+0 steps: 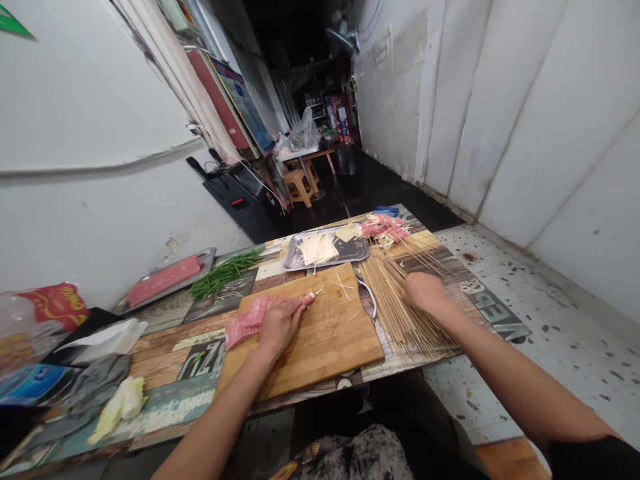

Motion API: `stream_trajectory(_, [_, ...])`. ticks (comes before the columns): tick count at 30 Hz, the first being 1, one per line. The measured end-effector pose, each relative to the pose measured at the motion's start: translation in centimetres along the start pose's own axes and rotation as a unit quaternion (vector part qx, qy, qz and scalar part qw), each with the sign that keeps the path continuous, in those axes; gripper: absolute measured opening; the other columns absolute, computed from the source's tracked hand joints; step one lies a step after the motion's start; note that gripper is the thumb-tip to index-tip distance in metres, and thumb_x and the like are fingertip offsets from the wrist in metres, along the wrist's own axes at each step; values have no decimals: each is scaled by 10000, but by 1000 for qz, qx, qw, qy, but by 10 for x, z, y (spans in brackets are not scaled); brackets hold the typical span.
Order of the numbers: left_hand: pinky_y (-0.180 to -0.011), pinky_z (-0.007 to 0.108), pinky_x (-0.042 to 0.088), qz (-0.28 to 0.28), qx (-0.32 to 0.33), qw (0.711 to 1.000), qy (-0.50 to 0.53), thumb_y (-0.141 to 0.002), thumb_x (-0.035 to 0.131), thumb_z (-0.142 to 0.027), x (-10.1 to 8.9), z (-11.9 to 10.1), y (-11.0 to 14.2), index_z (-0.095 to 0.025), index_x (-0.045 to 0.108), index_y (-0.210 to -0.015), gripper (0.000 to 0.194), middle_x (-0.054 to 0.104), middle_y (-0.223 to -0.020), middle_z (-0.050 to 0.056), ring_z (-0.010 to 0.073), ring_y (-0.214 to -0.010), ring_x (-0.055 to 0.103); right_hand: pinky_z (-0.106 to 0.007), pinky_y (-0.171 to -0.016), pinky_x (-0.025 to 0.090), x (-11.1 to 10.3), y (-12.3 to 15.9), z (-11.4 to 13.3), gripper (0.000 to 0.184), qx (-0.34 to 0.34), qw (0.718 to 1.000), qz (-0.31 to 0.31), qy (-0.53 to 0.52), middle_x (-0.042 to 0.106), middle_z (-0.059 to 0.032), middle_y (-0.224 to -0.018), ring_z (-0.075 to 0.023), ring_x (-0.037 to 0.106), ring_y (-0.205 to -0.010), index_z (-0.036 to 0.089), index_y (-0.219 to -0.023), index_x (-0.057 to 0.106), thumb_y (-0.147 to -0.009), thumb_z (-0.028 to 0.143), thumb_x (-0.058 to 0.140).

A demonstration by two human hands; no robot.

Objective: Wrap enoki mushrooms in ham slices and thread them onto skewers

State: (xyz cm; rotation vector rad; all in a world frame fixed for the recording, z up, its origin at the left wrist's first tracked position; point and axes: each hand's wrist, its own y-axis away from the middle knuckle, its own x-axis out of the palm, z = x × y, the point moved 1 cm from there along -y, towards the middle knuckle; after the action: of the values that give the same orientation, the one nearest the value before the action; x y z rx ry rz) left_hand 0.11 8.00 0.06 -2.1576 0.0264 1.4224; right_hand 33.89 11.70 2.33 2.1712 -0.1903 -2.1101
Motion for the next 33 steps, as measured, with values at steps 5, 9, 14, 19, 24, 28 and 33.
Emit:
stream_trajectory(5, [-799, 331, 491, -13, 3, 1000, 5, -941, 496, -276, 0, 0, 1, -246, 686, -1076, 236, 726, -1033, 29, 188, -887, 670, -315, -705, 473, -3, 5, -1, 343, -4, 1000, -10, 5, 696, -229, -919, -291, 674, -888, 35, -980, 706, -767, 229, 519])
stream_trajectory(9, [-795, 331, 495, -11, -1, 1000, 10, -936, 504, -275, 1, 0, 1, -250, 686, -1080, 233, 728, -1024, 26, 188, -878, 669, -298, -653, 440, -13, 27, -5, 295, -21, 1000, -22, 1, 701, -190, -863, -279, 674, -824, 81, -930, 690, -784, 261, 507])
stream_trajectory(14, [-812, 337, 494, -8, -13, 1000, 9, -936, 506, -280, 1, 3, 1, -252, 688, -1088, 239, 732, -1007, 20, 190, -883, 665, -268, -593, 381, -9, 65, 4, 258, -74, 992, -51, -86, 698, -94, -755, -221, 654, -695, 142, -1013, 625, -831, 201, 453])
stream_trajectory(19, [-836, 332, 498, -3, -21, 999, 26, -942, 491, -307, 2, 5, 1, -256, 700, -1066, 249, 728, -1023, 23, 186, -901, 666, -237, -611, 385, 18, 99, 47, 316, -261, 931, -110, -229, 687, -60, -764, -166, 633, -669, 172, -1092, 602, -919, 221, 343])
stream_trajectory(24, [-827, 331, 510, 0, -43, 999, 23, -935, 495, -317, 2, 5, 1, -269, 688, -1105, 261, 728, -1018, 25, 191, -897, 662, -244, -562, 323, 32, 115, 81, 248, -302, 923, -117, -205, 628, -39, -676, -142, 575, -601, 172, -736, 587, -880, 157, 386])
stream_trajectory(28, [-801, 317, 514, -4, -57, 998, 29, -934, 492, -303, 2, 3, 1, -273, 702, -1076, 255, 732, -983, 28, 185, -867, 658, -230, -580, 332, 33, 116, 82, 216, -290, 925, -110, -218, 621, -47, -790, -130, 569, -657, 167, -790, 596, -878, 129, 403])
stream_trajectory(33, [-775, 294, 494, 13, -65, 997, 29, -937, 490, -281, -2, -1, -3, -270, 708, -1056, 249, 730, -953, 25, 178, -843, 646, -221, -609, 356, 38, 115, 79, 241, -295, 926, -86, -219, 604, -51, -800, -132, 573, -701, 157, -847, 612, -915, 139, 382])
